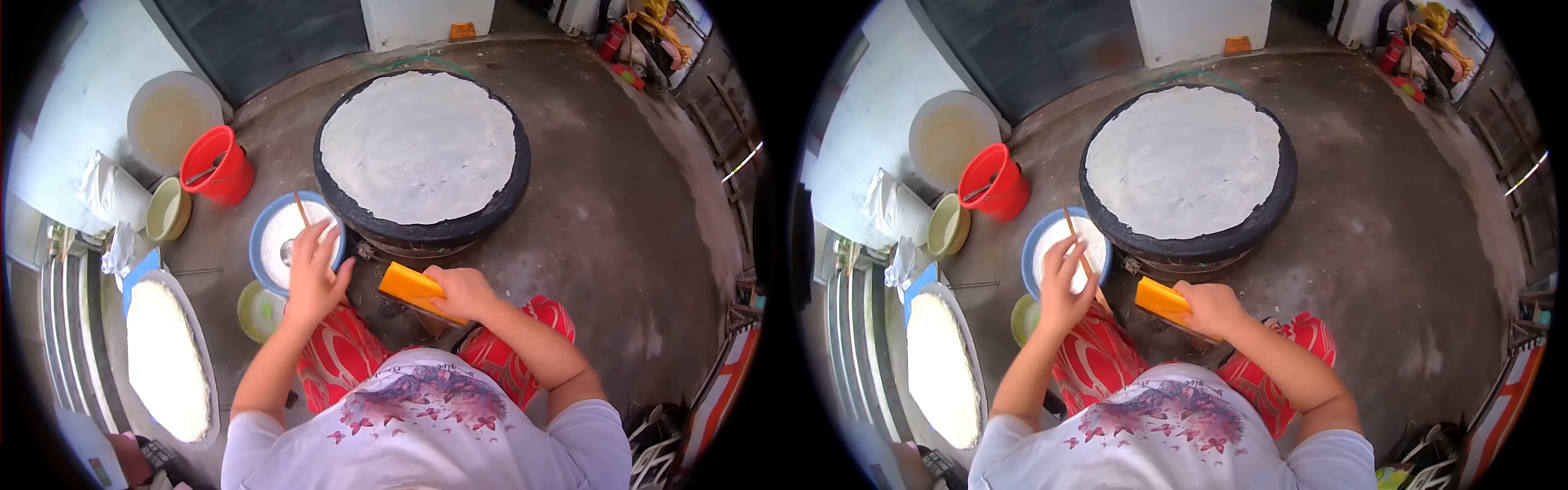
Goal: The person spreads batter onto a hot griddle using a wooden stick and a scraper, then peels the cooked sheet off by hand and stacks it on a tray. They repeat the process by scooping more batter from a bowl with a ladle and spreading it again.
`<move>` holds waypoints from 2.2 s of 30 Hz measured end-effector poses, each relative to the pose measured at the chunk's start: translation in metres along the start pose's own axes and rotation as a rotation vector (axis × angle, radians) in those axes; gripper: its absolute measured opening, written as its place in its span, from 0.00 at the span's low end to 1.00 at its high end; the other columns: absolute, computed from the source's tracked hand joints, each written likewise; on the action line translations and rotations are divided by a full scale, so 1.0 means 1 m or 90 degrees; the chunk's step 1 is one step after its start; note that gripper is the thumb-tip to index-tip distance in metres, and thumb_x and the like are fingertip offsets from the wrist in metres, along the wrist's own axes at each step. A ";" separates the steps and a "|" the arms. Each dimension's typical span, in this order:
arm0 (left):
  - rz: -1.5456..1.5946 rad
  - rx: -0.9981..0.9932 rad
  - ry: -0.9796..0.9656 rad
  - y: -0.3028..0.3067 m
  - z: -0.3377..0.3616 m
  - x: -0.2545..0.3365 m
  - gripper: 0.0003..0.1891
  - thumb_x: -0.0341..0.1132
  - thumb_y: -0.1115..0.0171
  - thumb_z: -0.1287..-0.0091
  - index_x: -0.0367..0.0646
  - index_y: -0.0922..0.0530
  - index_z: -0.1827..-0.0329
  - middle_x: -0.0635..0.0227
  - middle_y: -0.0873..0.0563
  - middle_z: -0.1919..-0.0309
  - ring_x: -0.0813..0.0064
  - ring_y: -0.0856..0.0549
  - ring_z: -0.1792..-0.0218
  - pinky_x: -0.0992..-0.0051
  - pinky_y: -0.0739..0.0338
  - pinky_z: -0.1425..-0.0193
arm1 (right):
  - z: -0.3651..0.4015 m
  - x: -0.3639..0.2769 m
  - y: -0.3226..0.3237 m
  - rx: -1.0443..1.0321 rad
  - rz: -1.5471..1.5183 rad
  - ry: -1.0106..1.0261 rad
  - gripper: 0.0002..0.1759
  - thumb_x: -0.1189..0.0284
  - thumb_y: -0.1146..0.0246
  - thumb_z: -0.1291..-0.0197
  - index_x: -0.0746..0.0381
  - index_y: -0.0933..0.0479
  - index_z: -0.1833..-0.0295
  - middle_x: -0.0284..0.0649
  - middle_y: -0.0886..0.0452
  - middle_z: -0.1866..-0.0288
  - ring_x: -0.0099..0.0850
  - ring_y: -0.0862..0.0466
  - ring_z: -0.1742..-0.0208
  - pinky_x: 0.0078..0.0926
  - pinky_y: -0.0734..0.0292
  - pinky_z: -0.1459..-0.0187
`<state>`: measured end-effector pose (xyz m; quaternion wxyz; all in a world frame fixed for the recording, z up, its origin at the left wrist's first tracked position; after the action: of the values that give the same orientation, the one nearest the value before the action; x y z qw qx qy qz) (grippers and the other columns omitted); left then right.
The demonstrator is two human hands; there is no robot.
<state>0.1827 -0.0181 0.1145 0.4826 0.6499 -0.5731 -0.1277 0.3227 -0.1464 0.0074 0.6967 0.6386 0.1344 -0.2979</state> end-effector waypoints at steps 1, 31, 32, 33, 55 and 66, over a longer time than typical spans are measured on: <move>0.006 -0.026 -0.028 -0.014 -0.016 0.006 0.28 0.27 0.33 0.54 0.40 0.29 0.46 0.56 0.28 0.46 0.53 0.30 0.46 0.63 0.33 0.43 | -0.001 -0.001 -0.003 -0.049 0.064 0.022 0.21 0.65 0.36 0.54 0.56 0.30 0.53 0.44 0.20 0.67 0.44 0.20 0.63 0.41 0.27 0.63; -0.036 0.016 -0.160 -0.120 -0.137 0.025 0.05 0.26 0.41 0.47 0.39 0.24 0.67 0.56 0.20 0.70 0.54 0.21 0.66 0.64 0.25 0.63 | -0.001 -0.024 -0.024 -0.048 0.134 0.107 0.11 0.75 0.43 0.52 0.60 0.26 0.60 0.40 0.19 0.72 0.38 0.17 0.69 0.34 0.24 0.70; -0.024 0.018 -0.172 -0.121 -0.127 0.026 0.06 0.25 0.40 0.48 0.39 0.24 0.66 0.56 0.19 0.68 0.54 0.21 0.65 0.65 0.25 0.61 | -0.001 -0.024 -0.026 -0.046 0.134 0.106 0.11 0.75 0.43 0.52 0.60 0.26 0.60 0.40 0.19 0.72 0.38 0.17 0.69 0.34 0.24 0.70; -0.024 0.017 -0.173 -0.122 -0.118 0.026 0.06 0.25 0.40 0.48 0.39 0.24 0.66 0.56 0.19 0.68 0.54 0.21 0.65 0.65 0.25 0.61 | 0.000 -0.025 -0.027 -0.034 0.136 0.121 0.09 0.73 0.45 0.49 0.60 0.26 0.61 0.40 0.19 0.73 0.37 0.17 0.71 0.34 0.24 0.72; 0.046 -0.049 -0.153 -0.124 -0.069 0.023 0.10 0.20 0.42 0.50 0.39 0.24 0.65 0.58 0.20 0.64 0.55 0.21 0.61 0.65 0.25 0.56 | 0.004 -0.033 -0.029 -0.028 0.124 0.164 0.08 0.73 0.46 0.48 0.61 0.25 0.63 0.39 0.20 0.73 0.35 0.18 0.72 0.32 0.24 0.74; 0.286 0.085 1.073 -0.164 0.035 -0.170 0.33 0.41 0.31 0.49 0.34 0.33 0.43 0.48 0.29 0.47 0.54 0.28 0.44 0.60 0.25 0.50 | 0.001 -0.031 -0.037 0.010 0.142 0.160 0.07 0.72 0.46 0.47 0.59 0.24 0.65 0.37 0.19 0.75 0.34 0.17 0.72 0.32 0.24 0.74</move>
<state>0.2065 0.0922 -0.0953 0.7201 0.4265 -0.1462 0.5274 0.2763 -0.1399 -0.0052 0.6982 0.6870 0.1466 -0.1379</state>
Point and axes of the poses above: each hand's wrist, its own z-axis away from the middle knuckle, its own y-axis out of the back of the hand, x = y × z, the point moved 9 cm from there along -z, towards the middle knuckle
